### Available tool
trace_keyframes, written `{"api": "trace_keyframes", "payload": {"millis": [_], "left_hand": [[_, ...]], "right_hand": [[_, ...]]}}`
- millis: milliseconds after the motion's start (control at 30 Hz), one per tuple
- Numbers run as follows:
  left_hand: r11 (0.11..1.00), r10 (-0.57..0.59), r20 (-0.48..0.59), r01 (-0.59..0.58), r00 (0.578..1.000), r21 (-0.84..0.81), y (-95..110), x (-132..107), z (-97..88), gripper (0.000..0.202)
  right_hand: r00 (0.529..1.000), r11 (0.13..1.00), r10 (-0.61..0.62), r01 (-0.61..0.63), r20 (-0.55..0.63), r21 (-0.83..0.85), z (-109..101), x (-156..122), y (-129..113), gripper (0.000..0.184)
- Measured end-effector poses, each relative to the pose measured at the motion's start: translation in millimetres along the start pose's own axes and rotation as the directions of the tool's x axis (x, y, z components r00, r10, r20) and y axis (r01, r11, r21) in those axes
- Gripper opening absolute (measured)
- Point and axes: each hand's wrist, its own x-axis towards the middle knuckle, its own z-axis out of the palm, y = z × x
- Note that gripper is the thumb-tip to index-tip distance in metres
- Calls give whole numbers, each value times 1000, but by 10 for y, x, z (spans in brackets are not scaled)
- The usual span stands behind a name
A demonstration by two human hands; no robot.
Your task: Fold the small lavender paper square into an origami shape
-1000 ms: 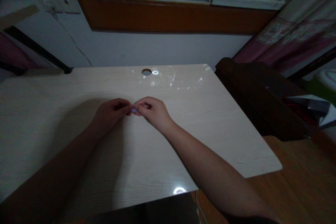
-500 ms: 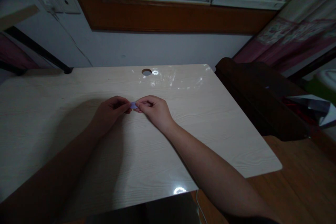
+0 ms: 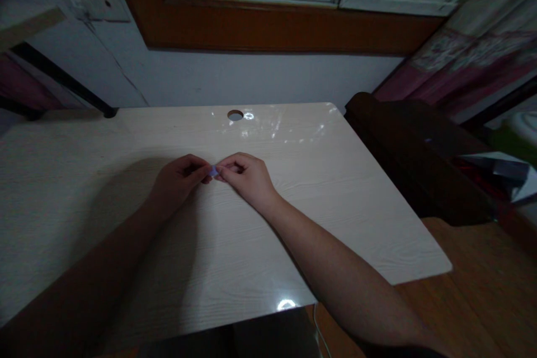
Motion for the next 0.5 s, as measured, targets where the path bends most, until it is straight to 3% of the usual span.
{"api": "trace_keyframes", "payload": {"millis": [500], "left_hand": [[990, -89, -59, 82, 994, -114, 9, 26, -32, 17]], "right_hand": [[994, 981, 108, -106, -3, 161, -52, 47, -46, 25]]}}
